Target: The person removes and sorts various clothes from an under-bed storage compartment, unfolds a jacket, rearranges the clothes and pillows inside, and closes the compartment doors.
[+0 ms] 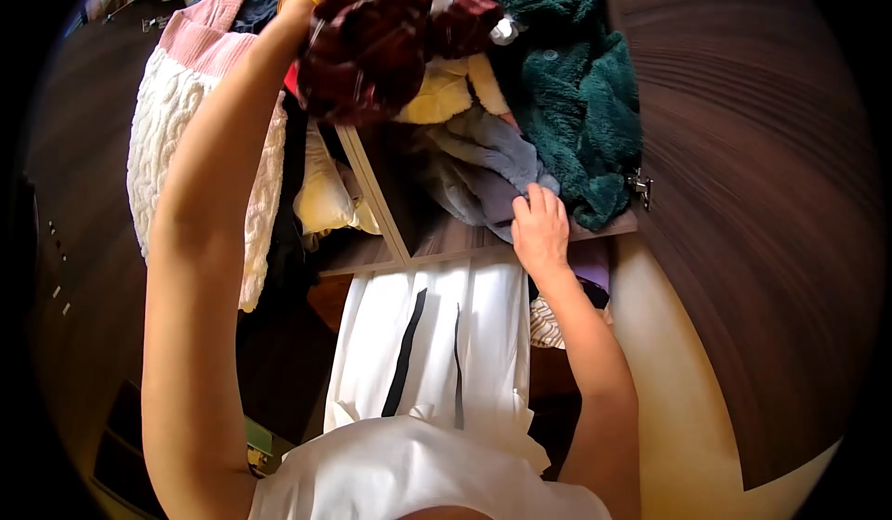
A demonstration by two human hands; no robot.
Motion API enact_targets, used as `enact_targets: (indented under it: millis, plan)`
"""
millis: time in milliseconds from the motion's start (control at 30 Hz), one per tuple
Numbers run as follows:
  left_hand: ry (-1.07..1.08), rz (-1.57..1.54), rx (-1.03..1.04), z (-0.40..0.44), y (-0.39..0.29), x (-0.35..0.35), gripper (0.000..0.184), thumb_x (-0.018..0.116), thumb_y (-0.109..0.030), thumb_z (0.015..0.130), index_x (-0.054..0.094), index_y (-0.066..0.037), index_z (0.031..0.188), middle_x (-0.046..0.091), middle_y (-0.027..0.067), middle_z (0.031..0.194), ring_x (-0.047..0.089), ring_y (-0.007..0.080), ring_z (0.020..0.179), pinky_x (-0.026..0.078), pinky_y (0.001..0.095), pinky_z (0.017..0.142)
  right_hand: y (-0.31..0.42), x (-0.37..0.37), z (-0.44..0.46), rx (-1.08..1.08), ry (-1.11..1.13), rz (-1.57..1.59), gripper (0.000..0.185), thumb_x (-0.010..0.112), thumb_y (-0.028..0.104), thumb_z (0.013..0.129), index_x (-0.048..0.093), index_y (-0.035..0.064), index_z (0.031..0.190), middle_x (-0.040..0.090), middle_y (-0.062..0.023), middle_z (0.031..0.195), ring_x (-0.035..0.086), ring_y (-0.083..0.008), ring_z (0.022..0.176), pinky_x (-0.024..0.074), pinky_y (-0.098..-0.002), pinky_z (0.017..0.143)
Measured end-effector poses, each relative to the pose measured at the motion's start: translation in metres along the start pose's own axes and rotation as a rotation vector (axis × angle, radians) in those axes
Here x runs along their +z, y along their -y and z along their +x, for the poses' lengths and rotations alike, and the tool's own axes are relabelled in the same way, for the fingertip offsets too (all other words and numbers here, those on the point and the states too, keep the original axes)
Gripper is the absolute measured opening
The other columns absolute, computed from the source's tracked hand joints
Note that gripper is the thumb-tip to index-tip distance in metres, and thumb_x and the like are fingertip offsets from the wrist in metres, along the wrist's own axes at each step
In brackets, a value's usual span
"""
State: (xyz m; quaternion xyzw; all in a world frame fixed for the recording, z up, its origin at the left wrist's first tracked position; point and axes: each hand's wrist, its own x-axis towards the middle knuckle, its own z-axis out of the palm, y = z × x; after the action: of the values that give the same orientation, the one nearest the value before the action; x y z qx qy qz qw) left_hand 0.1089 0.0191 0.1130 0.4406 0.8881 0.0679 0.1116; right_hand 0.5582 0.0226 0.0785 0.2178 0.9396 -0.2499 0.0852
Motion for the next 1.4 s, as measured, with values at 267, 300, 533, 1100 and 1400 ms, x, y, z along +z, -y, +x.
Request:
enact_targets:
  millis: [267, 300, 533, 1100, 1400]
  plan:
    - [-0.19, -0.128, -0.238, 0.006, -0.011, 0.028, 0.025, 0.072, -0.024, 0.068, 0.068, -0.012, 0.089, 0.066, 0.0131, 0.093, 0.063, 0.0315, 0.091, 0.05, 0.0373, 0.08, -0.009, 0.046, 0.036, 0.42, 0.233, -0.005, 0.072, 0.072, 0.002, 0.064, 0.044, 0.0145, 0.13, 0.045, -0.0177, 0.113, 0.048, -0.0386, 0.104, 0.0466, -0.0493, 0.084]
    - [-0.218, -0.142, -0.232, 0.001, -0.015, 0.03, 0.023, 0.07, -0.021, 0.068, 0.068, -0.012, 0.089, 0.066, 0.0131, 0.093, 0.062, 0.0314, 0.091, 0.049, 0.0372, 0.081, -0.012, 0.053, 0.039, 0.38, 0.087, 0.0, 0.058, 0.069, -0.001, 0.063, 0.051, 0.0138, 0.117, 0.051, -0.0172, 0.098, 0.052, -0.0389, 0.093, 0.0479, -0.0499, 0.074]
    - [-0.183, -0.223, -0.256, -0.023, -0.031, 0.026, 0.02, 0.062, -0.011, 0.073, 0.069, -0.015, 0.092, 0.064, 0.0138, 0.097, 0.06, 0.0326, 0.096, 0.048, 0.0378, 0.085, 0.086, 0.003, -0.037, 0.151, 0.14, 0.409, 0.028, 0.066, 0.001, 0.066, 0.055, 0.0088, 0.09, 0.055, -0.0164, 0.083, 0.054, -0.0407, 0.082, 0.0445, -0.0488, 0.066]
    - [-0.149, -1.063, -0.605, -0.369, 0.067, -0.059, 0.051, 0.054, -0.024, 0.093, 0.038, 0.001, 0.135, 0.048, 0.0164, 0.131, 0.047, 0.0234, 0.12, 0.037, 0.0353, 0.101, 0.327, -0.173, -0.097, -0.489, 0.806, 1.606, 0.038, 0.073, 0.024, 0.065, 0.05, 0.0001, 0.085, 0.058, -0.0194, 0.073, 0.057, -0.0392, 0.071, 0.0415, -0.0422, 0.059]
    - [0.125, -1.713, -1.308, -0.581, 0.063, -0.051, 0.056, 0.055, -0.034, 0.091, 0.041, -0.001, 0.134, 0.051, 0.0156, 0.13, 0.05, 0.0238, 0.117, 0.039, 0.037, 0.1, 0.432, -0.012, -0.126, -0.267, 0.553, 1.079, 0.024, 0.065, 0.02, 0.066, 0.06, 0.006, 0.085, 0.063, -0.019, 0.077, 0.061, -0.0393, 0.076, 0.0471, -0.0481, 0.066]
